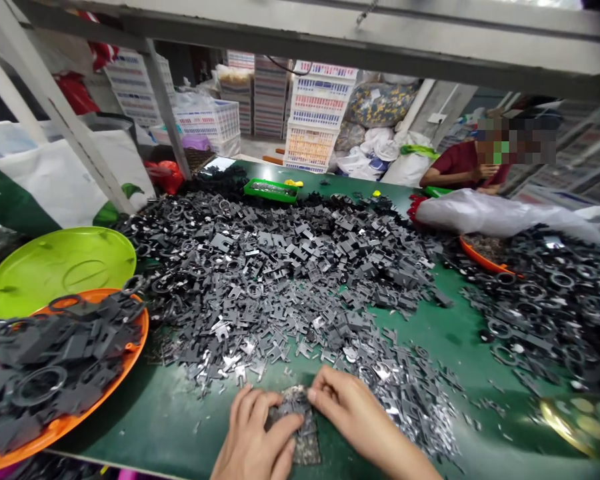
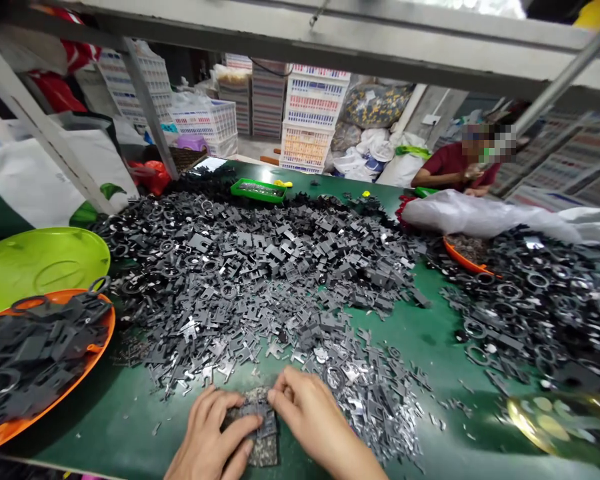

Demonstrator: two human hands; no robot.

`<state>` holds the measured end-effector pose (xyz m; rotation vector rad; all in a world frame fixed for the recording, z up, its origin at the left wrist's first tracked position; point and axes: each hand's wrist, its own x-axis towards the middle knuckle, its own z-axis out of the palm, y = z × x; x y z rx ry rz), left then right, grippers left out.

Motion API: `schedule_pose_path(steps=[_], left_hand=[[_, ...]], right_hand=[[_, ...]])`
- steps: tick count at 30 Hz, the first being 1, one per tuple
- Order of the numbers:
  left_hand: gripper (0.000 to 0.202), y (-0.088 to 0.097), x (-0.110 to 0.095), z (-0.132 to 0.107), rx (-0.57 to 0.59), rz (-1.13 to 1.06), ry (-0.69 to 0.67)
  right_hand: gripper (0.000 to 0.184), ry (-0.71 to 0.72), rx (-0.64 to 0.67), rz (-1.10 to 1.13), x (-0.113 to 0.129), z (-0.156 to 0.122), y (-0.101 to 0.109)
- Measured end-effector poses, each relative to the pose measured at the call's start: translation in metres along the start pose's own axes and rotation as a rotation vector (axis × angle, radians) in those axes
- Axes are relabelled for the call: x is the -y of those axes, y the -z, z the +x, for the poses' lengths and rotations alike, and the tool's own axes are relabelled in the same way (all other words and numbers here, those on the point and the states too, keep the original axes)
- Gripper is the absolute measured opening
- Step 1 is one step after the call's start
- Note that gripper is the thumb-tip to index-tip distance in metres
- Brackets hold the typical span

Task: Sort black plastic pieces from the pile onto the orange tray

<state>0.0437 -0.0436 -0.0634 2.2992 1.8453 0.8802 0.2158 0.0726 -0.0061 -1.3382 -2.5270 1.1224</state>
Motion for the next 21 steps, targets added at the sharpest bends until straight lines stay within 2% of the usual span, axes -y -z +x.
schedule_pose_path(steps=[2, 4, 7, 10, 16, 18, 21], left_hand=[[0.037, 0.001, 0.004, 0.000, -0.002, 0.012, -0.048], [0.041, 0.001, 0.009, 0.000, -0.015, 0.013, -0.055], [0.042, 0.001, 0.012, -0.001, -0.026, -0.011, -0.025], [0.038, 0.000, 0.012, -0.002, -0.036, -0.073, 0.005], [0.030, -0.006, 0.005, -0.004, -0.058, -0.238, 0.150], [0.029, -0.006, 0.004, -0.004, -0.054, -0.263, 0.156], [0.029, -0.002, 0.005, -0.004, -0.053, -0.268, 0.155]], right_hand=[[0.019, 0.060, -0.147, -0.135, -0.002, 0.012, 0.006], [0.012, 0.103, -0.300, -0.340, -0.005, 0.028, 0.009], [0.018, 0.139, -0.389, -0.499, -0.011, 0.048, 0.008], [0.017, 0.155, -0.379, -0.468, -0.018, 0.054, 0.006], [0.010, 0.171, -0.397, -0.299, -0.018, 0.051, 0.005], [0.009, 0.158, -0.433, -0.205, -0.020, 0.048, 0.010], [0.015, 0.103, -0.523, -0.044, -0.034, 0.032, 0.032]])
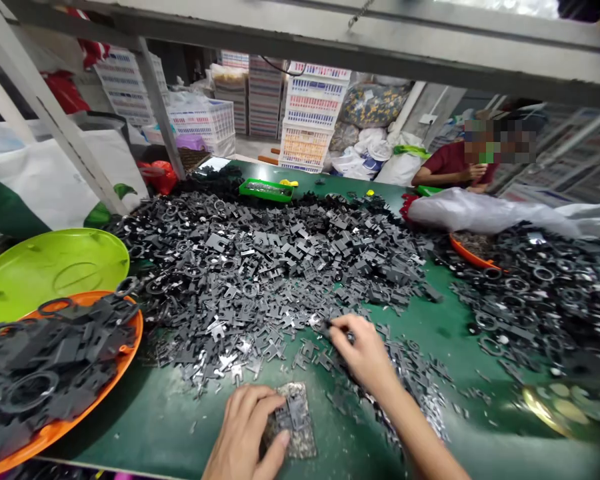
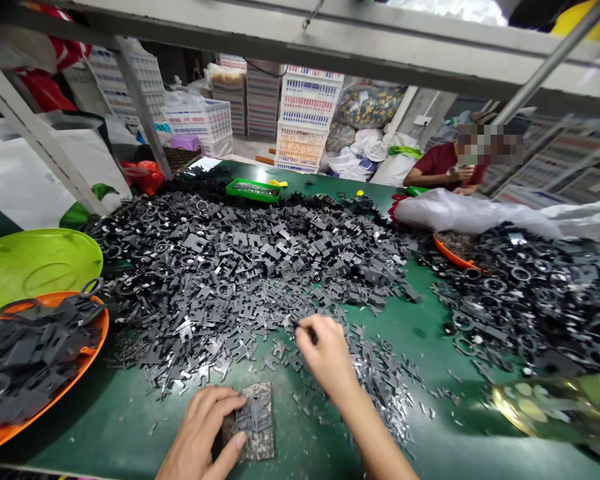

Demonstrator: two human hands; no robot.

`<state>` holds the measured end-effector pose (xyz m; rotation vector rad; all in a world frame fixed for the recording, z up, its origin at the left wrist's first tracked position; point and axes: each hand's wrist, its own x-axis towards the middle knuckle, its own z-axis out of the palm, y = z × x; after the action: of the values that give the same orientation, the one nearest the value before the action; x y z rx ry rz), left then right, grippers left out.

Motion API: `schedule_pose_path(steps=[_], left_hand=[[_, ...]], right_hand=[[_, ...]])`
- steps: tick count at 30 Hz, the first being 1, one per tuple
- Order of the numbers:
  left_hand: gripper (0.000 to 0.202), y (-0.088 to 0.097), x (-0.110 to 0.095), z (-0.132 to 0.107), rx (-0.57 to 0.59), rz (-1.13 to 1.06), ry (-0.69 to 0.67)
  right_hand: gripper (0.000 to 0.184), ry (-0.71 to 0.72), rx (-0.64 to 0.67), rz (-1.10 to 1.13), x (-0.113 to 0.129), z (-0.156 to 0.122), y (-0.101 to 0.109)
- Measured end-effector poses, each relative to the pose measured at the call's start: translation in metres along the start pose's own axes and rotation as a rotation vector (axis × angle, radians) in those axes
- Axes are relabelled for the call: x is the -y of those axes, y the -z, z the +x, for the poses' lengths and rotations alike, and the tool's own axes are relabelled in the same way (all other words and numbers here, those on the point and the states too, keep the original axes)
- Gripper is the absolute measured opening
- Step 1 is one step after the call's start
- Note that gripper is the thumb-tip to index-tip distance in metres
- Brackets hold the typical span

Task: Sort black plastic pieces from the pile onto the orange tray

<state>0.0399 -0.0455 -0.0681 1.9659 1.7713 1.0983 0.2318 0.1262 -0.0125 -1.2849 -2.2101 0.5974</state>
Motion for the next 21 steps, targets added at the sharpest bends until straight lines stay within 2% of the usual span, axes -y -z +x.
schedule_pose_path(steps=[2, 3, 5, 7, 10, 13, 16, 18, 19, 21], left_hand=[[0.030, 0.005, -0.001, 0.001, 0.014, 0.017, -0.012], [0.031, 0.007, -0.002, 0.002, 0.025, 0.027, -0.018], [0.031, 0.009, -0.004, 0.003, 0.041, 0.035, -0.021], [0.029, 0.009, -0.005, 0.004, 0.040, 0.020, -0.007], [0.026, 0.005, -0.006, 0.002, 0.014, -0.021, 0.034], [0.025, 0.004, -0.006, -0.002, -0.040, -0.034, 0.060], [0.019, 0.003, -0.018, -0.004, -0.156, -0.028, 0.064], [0.019, -0.004, -0.037, -0.002, -0.210, -0.082, 0.076], [0.023, -0.010, -0.050, 0.001, -0.201, -0.144, 0.083], [0.035, -0.023, -0.075, 0.008, -0.090, -0.322, 0.086]], right_hand=[[0.017, -0.112, -0.055, 0.240, -0.015, -0.011, 0.025], [0.016, -0.190, -0.073, 0.439, -0.022, -0.018, 0.037], [0.022, -0.314, -0.060, 0.679, -0.033, -0.032, 0.054], [0.028, -0.353, 0.013, 0.564, -0.037, -0.043, 0.056], [0.027, -0.318, 0.090, 0.241, -0.034, -0.046, 0.036], [0.021, -0.281, 0.076, 0.175, -0.026, -0.038, 0.017], [0.015, -0.267, 0.078, 0.174, -0.015, -0.037, 0.015], [0.017, -0.277, 0.106, 0.212, -0.005, -0.047, 0.021], [0.020, -0.290, 0.133, 0.273, 0.002, -0.056, 0.025], [0.025, -0.321, 0.215, 0.489, 0.015, -0.078, 0.032]])
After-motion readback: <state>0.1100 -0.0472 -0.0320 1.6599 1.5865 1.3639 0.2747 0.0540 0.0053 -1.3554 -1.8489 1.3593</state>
